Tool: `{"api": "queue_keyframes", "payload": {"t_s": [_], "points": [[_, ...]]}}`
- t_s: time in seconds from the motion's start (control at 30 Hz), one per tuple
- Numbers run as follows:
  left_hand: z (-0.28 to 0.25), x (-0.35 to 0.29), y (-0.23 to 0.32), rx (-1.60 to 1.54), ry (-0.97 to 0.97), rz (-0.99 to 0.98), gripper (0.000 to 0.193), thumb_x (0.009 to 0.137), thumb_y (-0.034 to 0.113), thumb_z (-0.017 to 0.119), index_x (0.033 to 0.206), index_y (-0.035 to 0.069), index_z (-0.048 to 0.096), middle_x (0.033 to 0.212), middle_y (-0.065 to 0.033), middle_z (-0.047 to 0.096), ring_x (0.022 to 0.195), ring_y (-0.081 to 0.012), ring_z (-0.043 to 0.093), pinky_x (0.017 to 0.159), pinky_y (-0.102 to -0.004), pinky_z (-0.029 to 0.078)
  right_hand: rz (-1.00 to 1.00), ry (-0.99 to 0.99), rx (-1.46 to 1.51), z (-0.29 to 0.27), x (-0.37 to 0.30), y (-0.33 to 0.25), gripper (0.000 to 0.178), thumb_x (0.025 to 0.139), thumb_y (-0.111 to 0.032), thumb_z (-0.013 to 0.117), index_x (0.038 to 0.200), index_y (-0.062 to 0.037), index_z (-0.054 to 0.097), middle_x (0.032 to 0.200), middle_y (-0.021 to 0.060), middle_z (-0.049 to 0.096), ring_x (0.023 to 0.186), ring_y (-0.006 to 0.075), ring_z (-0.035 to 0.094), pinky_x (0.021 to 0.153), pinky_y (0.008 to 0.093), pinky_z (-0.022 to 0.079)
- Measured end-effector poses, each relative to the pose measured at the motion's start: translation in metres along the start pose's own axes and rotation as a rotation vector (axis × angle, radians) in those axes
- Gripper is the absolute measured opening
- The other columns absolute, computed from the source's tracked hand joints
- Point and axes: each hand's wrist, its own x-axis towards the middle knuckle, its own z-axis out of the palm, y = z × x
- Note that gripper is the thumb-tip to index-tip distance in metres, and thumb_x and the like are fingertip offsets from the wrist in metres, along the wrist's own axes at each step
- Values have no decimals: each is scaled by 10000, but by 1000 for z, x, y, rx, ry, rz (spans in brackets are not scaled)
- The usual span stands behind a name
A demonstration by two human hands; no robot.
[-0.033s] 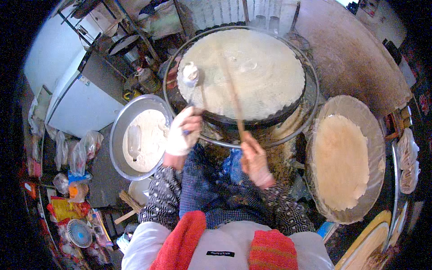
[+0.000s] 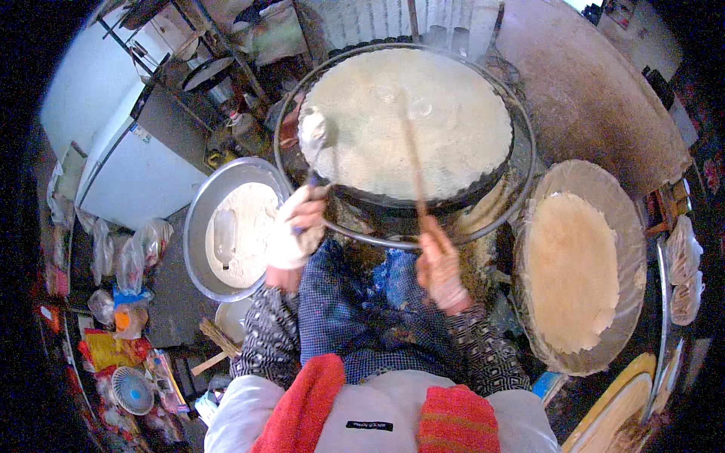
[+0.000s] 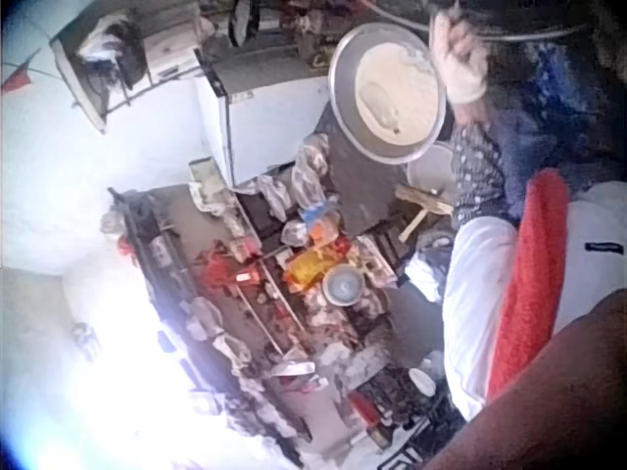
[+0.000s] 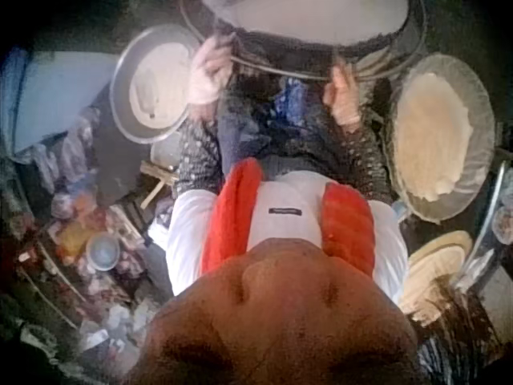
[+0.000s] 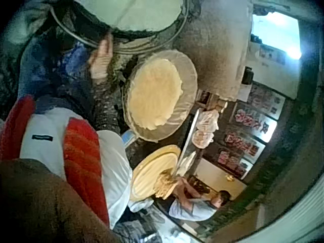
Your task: The person scoops batter from a metal bowl and spreads it onto a large, hot, circular griddle using a wooden stick. They cook the crepe until it is set, then use a blue spatula to lift and remove the finished crepe from the griddle. The process is repeated multiple times throughout the clip.
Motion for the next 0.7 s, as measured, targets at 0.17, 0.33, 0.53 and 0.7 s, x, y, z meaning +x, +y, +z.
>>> {"api": "queue_keyframes", "payload": {"t_s": [0.17,0.33,0.53,0.7], "points": [[-49,-88,15,94,281,222,286,961,63,543,1237,33,474,829,-32,508,528,-9,363,383,-132,303,315,-27,87,-83,37,4,489,953,-444,597,1398,-261,510,548,-45,415,409,85,373,376,271,307],[-156,-151,46,220,436,142,429,914,33,599,1310,60,436,922,-103,575,577,-80,462,416,-202,397,367,-211,8,-72,31,-32,461,960,-350,620,1393,-218,532,599,-59,485,415,67,377,381,258,306],[-320,-202,45,1921,836,-162,592,855,219,677,1352,34,414,1031,-219,611,958,-349,643,824,-450,545,-394,20,-1314,-116,109,-31,490,937,-243,616,1415,-249,507,1113,258,656,1007,376,667,851,419,536],[-303,-192,52,2202,1017,-5,630,830,268,655,1386,67,436,1285,-292,501,1102,-491,540,949,-522,460,178,69,-228,-69,112,-27,435,1000,-246,555,1430,-236,491,591,-55,466,398,69,359,325,245,269]]}}
